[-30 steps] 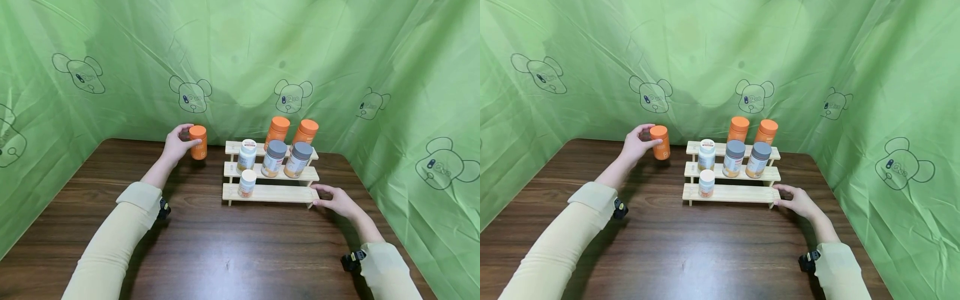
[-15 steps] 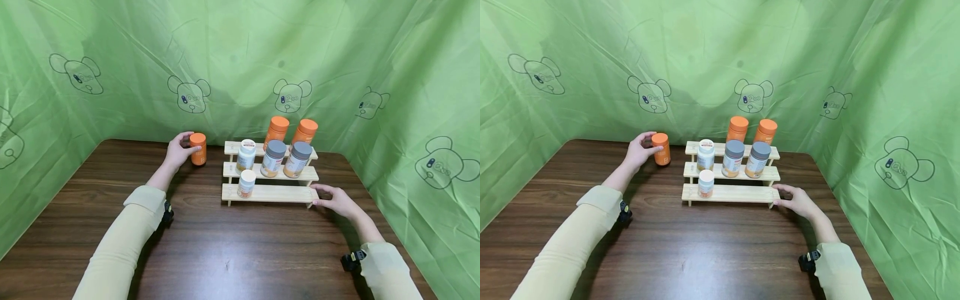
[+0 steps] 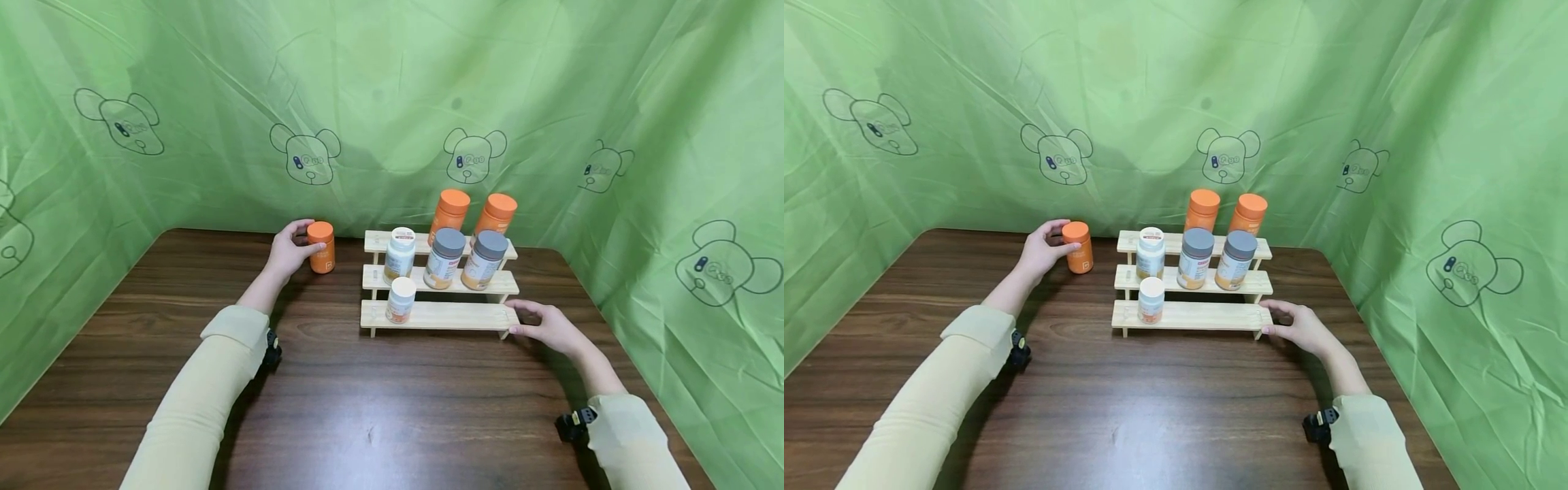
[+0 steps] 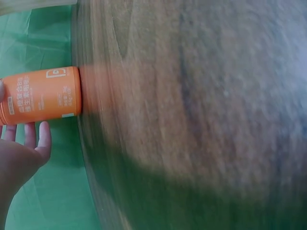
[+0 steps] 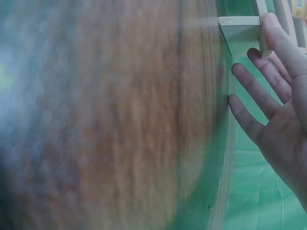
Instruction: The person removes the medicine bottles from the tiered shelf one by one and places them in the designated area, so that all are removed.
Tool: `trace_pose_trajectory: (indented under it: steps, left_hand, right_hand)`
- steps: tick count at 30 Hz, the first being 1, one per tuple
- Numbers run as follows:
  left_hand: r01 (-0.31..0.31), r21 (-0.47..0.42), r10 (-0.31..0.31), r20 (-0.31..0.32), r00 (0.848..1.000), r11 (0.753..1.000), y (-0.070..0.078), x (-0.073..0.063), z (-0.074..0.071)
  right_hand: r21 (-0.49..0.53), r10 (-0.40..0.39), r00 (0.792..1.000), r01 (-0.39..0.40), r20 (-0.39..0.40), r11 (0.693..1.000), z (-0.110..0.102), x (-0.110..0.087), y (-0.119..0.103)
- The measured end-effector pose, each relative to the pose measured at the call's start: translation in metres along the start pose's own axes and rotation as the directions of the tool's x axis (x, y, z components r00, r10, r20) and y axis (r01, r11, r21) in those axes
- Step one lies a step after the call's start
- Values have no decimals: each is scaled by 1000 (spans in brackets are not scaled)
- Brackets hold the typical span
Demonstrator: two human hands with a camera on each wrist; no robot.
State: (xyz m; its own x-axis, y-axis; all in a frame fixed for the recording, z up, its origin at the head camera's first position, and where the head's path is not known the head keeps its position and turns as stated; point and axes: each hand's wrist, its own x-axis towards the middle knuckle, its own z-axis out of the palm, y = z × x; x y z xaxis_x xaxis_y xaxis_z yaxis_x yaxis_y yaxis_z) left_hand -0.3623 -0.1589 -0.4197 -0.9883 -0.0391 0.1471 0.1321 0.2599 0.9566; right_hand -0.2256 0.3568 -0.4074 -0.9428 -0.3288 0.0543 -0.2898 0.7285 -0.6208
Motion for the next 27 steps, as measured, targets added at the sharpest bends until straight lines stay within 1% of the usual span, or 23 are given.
trace_pose_trajectory:
  steps: [6,9,15,17,20,27]
  left_hand:
    - [4,8,-4,7,1000,1000,-1,0,0]
    - [0,11,0,9,1000,1000,-3,1,0]
    - [-22,36,22,15,1000,999,-2,0,-1]
    - [-29,42,28,24,999,999,0,0,-2]
    - [-39,54,36,47,998,998,4,-1,-4]
    - [-54,106,47,75,996,993,16,-3,-8]
  right_hand:
    - [-9,8,1000,-8,2,1000,0,0,-1]
    - [-9,6,1000,-6,1,1000,1,1,4]
    - [-29,-6,1000,6,-17,1000,6,7,30]
    - [-36,-2,1000,2,-19,999,6,9,37]
    - [-40,-3,1000,2,-21,999,7,9,41]
    - [-45,20,1000,-21,-19,999,7,9,40]
